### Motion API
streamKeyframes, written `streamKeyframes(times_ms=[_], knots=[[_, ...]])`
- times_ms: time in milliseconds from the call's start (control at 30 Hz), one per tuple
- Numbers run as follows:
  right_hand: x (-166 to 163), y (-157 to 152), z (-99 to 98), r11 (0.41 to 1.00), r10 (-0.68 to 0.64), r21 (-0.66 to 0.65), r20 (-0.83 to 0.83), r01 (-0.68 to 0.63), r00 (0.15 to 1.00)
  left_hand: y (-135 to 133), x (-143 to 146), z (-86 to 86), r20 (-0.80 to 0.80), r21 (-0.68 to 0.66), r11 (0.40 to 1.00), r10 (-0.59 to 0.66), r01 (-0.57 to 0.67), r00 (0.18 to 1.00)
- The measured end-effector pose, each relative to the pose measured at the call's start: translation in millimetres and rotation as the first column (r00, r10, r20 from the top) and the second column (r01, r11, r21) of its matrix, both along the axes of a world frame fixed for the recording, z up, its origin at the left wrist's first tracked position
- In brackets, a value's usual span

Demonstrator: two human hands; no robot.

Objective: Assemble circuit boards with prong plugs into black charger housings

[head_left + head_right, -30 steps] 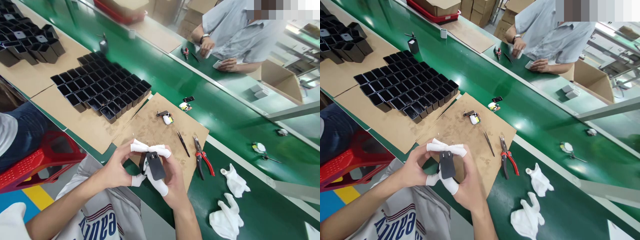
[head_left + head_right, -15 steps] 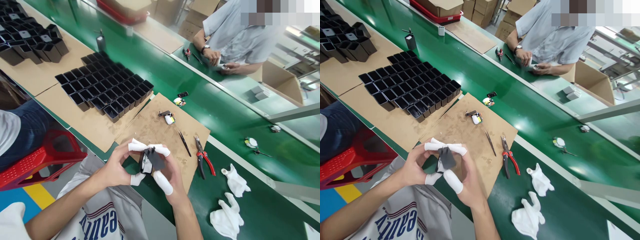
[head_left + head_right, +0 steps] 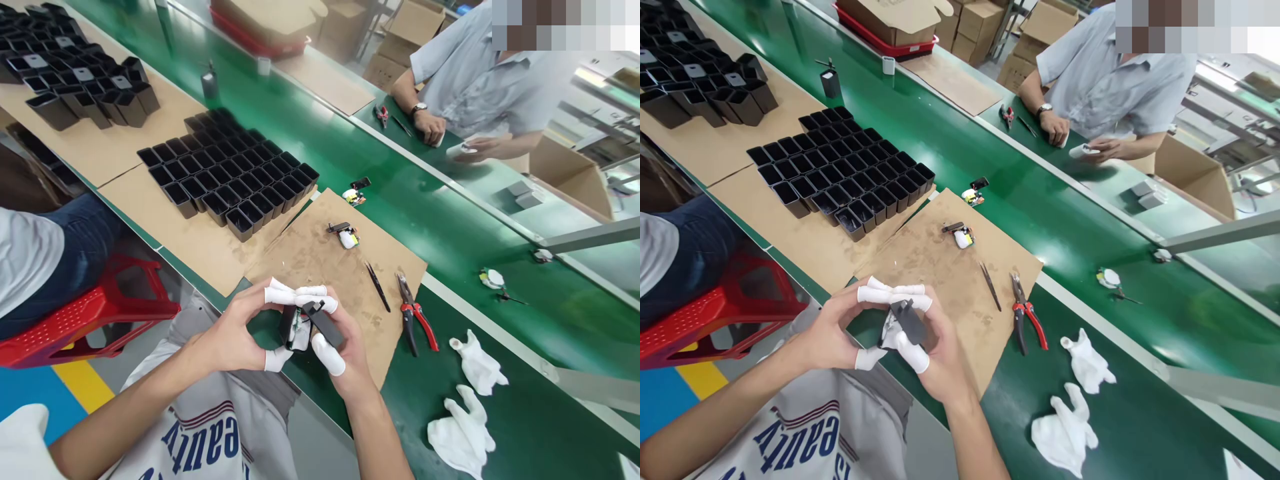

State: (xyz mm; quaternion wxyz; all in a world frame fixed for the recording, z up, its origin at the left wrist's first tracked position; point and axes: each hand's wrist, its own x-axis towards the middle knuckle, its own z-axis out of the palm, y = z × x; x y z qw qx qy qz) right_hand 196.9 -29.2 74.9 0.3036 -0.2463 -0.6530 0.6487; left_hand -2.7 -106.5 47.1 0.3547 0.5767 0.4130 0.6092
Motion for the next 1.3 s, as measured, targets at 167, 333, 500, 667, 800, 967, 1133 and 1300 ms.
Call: streamKeyframes(times_ms=[167,333,500,667,800,967,1133,1300], knots=[[0,1,-2.7,1.0,-0.007,0.017,0.005,0.007,1.0,-1,-3,-4.7,0.012,-0.038,0.999,0.003,-0.003,1.0],[0,-3,-10.9,0.992,-0.115,0.058,-0.017,0.116,0.993,0,-8,0.8,-0.136,-0.021,0.999,0.035,-0.038,0.99],[-2,-3,-13.3,0.992,-0.114,0.042,-0.018,0.115,0.993,6,-10,-1.3,-0.169,-0.039,0.998,0.036,-0.043,0.985],[-1,6,-10.7,0.986,-0.11,0.143,0.134,0.091,0.985,10,-11,-6.1,-0.254,-0.055,0.998,0.011,-0.026,0.967],[3,10,-14.1,0.969,-0.187,0.197,0.214,0.145,0.959,12,-12,-7.3,-0.332,-0.065,0.997,0.011,-0.035,0.943],[11,9,-18.7,0.967,-0.221,0.19,0.292,0.17,0.931,15,-14,-8.0,-0.377,-0.071,0.996,0.021,-0.051,0.926],[13,9,-18.9,0.98,-0.194,0.004,0.257,0.2,0.947,17,-16,-7.3,-0.35,-0.061,0.998,0.01,-0.034,0.937],[9,9,-17.2,0.969,-0.223,-0.055,0.206,0.239,0.953,19,-18,-8.6,-0.306,-0.045,0.999,-0.013,-0.001,0.952]])
